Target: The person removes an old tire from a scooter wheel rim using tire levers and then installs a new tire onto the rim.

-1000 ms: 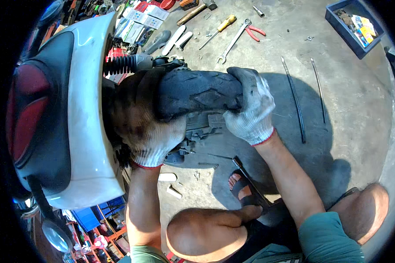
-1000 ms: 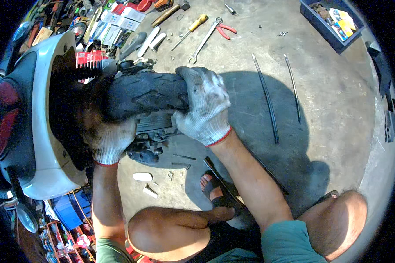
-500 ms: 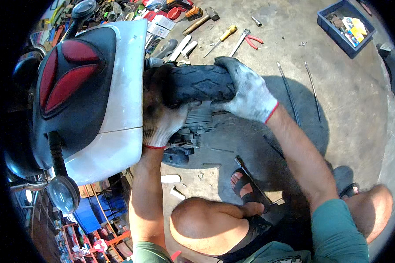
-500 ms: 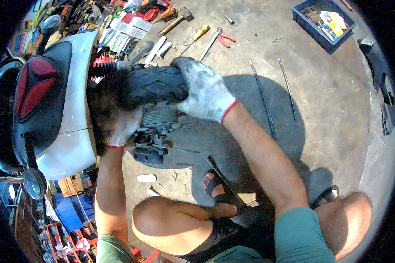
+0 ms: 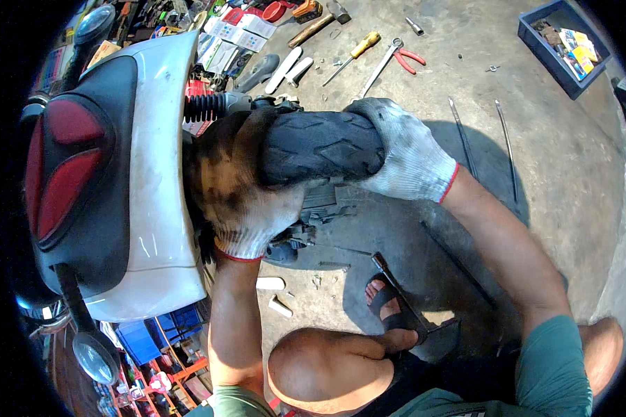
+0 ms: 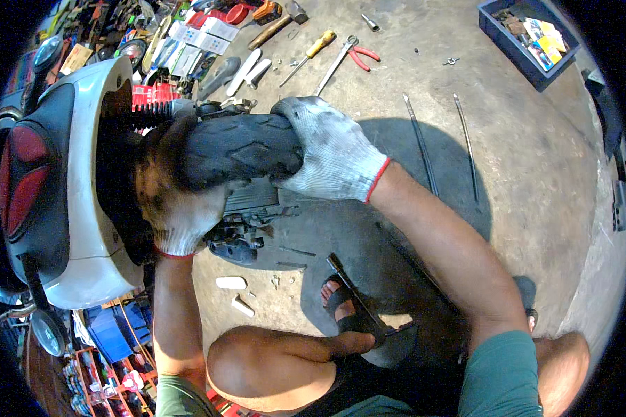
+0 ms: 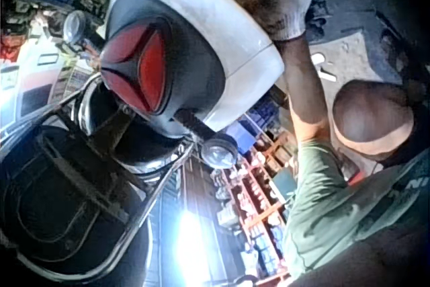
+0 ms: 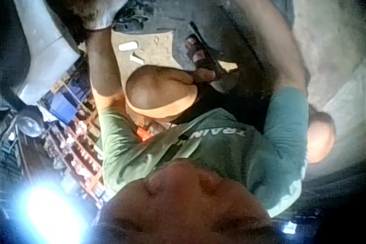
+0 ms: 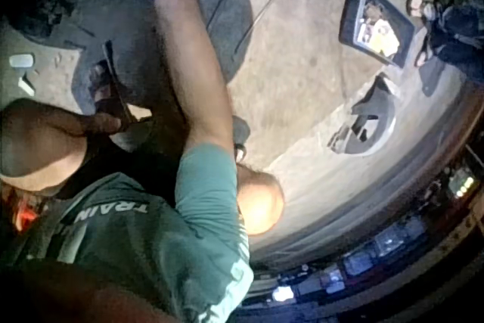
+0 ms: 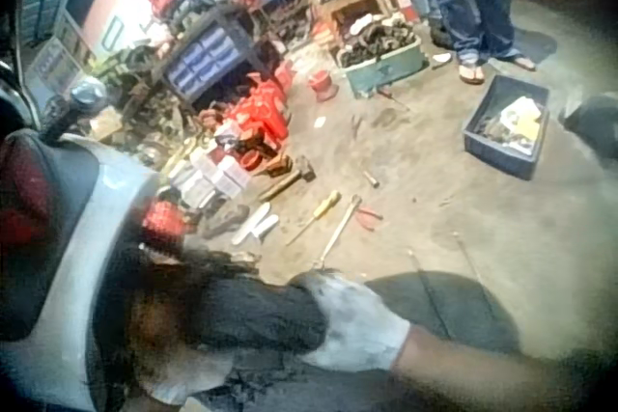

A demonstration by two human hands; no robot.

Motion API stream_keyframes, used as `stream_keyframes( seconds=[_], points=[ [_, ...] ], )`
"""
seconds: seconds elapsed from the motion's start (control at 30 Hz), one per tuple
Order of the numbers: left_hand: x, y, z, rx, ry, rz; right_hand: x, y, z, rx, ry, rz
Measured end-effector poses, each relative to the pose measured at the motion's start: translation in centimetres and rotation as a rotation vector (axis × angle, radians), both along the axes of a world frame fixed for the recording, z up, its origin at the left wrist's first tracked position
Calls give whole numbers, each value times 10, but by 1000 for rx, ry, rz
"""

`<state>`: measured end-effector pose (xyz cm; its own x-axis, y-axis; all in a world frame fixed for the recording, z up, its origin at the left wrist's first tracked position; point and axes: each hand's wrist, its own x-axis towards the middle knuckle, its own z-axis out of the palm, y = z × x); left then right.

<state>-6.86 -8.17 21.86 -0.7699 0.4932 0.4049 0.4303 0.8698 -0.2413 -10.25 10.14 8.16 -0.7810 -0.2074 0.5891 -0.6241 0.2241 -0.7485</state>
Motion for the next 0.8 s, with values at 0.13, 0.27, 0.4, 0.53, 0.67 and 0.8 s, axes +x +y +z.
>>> stream_keyframes(
  seconds=[0.13, 0.27, 0.4, 0.53, 0.67, 0.8],
  points=[
    [-3, 4, 4, -128, -20, -5, -6, 8, -1, 48, -223, 155],
    [-4, 8, 4, -98, -30, -9, -12, 9, 0, 56, -227, 189],
    [-6, 3, -4, 10, -22, 21, -11, 13, 6, 130, -290, 220],
    [-2, -8, -23, 232, -182, 34, -1, 12, 3, 89, -281, 180],
    [2, -8, -25, 96, -207, 82, 23, 19, -7, 183, -247, 13],
    [0, -17, -23, -9, -83, 98, 82, 55, -75, 594, -429, -135]
  ],
)
